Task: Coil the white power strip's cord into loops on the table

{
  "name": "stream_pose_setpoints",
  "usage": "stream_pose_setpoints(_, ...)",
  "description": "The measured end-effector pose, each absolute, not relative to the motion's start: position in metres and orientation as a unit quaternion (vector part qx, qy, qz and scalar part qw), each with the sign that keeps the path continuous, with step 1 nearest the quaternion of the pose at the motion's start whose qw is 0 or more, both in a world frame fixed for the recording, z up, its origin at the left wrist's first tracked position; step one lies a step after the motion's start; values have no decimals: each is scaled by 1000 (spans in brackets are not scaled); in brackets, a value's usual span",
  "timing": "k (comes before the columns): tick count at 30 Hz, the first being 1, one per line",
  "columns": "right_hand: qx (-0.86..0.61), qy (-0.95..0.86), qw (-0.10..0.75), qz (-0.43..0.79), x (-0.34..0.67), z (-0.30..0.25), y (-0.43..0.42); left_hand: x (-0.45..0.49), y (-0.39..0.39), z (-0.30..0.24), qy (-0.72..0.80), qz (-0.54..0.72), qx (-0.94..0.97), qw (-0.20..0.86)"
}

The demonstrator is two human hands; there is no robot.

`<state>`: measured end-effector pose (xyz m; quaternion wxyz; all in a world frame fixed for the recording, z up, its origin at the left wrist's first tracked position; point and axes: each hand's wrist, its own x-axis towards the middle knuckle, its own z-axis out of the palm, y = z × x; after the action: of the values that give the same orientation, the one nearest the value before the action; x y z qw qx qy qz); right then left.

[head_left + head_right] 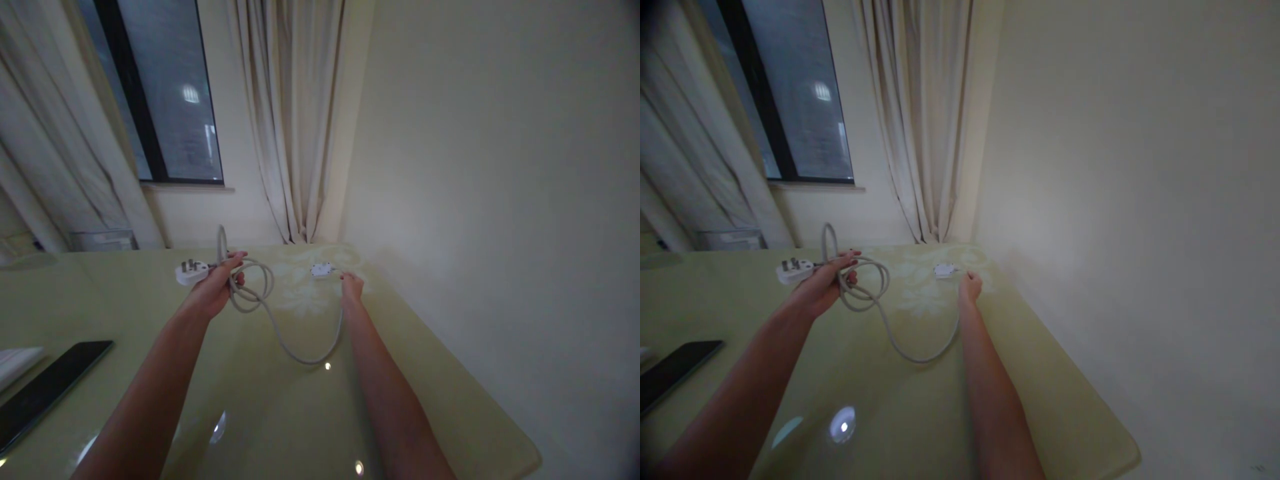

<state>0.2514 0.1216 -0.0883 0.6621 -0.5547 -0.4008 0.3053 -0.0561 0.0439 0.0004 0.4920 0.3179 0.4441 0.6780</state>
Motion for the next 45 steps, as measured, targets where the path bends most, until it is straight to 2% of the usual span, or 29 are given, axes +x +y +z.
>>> stream_pose_setpoints(4, -607, -382, 642, 270, 244, -71, 118, -50, 38, 10, 415, 674, 312, 526)
stream_pose_setpoints(8, -537, -508, 598, 309, 203, -32, 98, -40, 31, 17, 384, 678, 303, 549)
stream_pose_setpoints(10, -473, -602, 542, 347, 178, -15, 78, -36, 28, 20, 364, 684, 296, 559)
stream_pose_setpoints(11, -422, -697, 471, 337, 168, -9, 66, -35, 27, 22, 351, 687, 293, 565)
stream_pose_setpoints(13, -379, -808, 360, 271, 154, -1, 46, -33, 24, 26, 321, 698, 291, 570)
stream_pose_setpoints(16, -393, -850, 302, 177, 148, 6, 28, -32, 21, 31, 290, 727, 285, 553)
stream_pose_setpoints(22, -397, -846, 315, 163, 156, 15, 31, -33, 23, 20, 373, 708, 369, 472)
stream_pose_setpoints(26, -379, -790, 454, 160, 158, 21, 27, -28, 20, 11, 422, 646, 498, 396)
stream_pose_setpoints(28, -336, -790, 486, 168, 157, 26, 22, -23, 15, 12, 408, 616, 549, 391)
stream_pose_setpoints(32, -259, -857, 422, 145, 155, 33, 14, -15, 6, 18, 355, 606, 586, 405)
stream_pose_setpoints(36, -283, -867, 399, 98, 156, 29, 17, -11, 6, 19, 357, 561, 620, 416)
stream_pose_setpoints(39, -289, -857, 418, 85, 162, 24, 27, -9, 10, 17, 381, 527, 639, 411)
stream_pose_setpoints(41, -291, -835, 460, 83, 169, 22, 35, -9, 11, 17, 399, 530, 634, 397)
stream_pose_setpoints(45, -306, -796, 516, 80, 184, 20, 47, -15, 12, 21, 426, 607, 552, 381)
